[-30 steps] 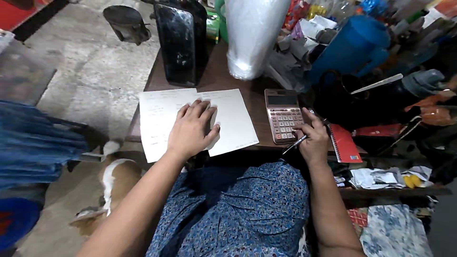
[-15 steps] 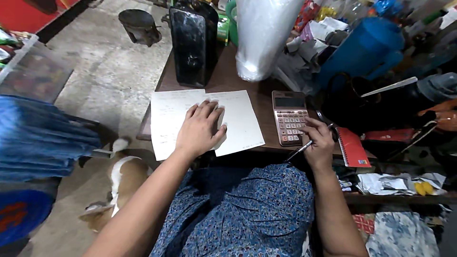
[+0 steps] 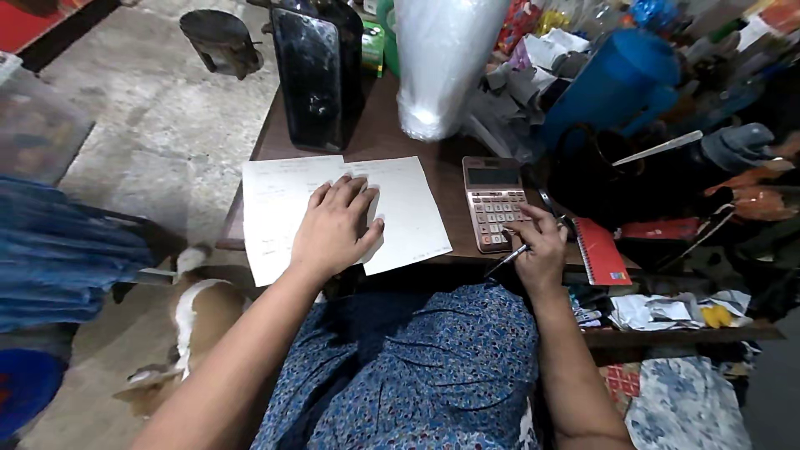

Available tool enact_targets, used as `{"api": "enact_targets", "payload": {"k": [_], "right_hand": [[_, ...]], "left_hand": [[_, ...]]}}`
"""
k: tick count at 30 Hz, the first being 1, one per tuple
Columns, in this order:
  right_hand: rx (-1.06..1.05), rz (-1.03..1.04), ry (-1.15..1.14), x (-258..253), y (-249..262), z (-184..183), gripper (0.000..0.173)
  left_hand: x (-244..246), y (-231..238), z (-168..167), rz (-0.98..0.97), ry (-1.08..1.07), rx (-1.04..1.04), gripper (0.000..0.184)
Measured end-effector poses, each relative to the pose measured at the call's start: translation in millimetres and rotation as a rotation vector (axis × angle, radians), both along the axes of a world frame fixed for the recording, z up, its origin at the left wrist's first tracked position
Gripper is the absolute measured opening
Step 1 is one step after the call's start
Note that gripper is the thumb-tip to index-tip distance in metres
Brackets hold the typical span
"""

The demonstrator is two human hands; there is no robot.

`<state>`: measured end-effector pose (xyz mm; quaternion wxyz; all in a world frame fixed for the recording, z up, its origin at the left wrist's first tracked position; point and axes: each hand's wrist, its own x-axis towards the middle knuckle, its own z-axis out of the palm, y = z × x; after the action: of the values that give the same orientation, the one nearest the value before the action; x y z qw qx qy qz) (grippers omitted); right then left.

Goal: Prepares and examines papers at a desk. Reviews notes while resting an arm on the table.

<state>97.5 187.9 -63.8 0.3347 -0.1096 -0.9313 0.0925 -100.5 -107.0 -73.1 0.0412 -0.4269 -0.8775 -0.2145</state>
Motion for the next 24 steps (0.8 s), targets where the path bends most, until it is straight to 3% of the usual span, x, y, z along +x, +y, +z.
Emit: {"api": "enact_targets", "payload": {"k": [10,24], "right_hand": [[-0.041,0.079,-0.13,-2,1,-1,0.02],[-0.09,0.0,0.07,-2,10,-3,0.026]], "left_hand": [[1,0,0,0.01,-0.003,-0.019,0.063],[1,1,-1,0.013,-0.004,-0.011,0.062]]}}
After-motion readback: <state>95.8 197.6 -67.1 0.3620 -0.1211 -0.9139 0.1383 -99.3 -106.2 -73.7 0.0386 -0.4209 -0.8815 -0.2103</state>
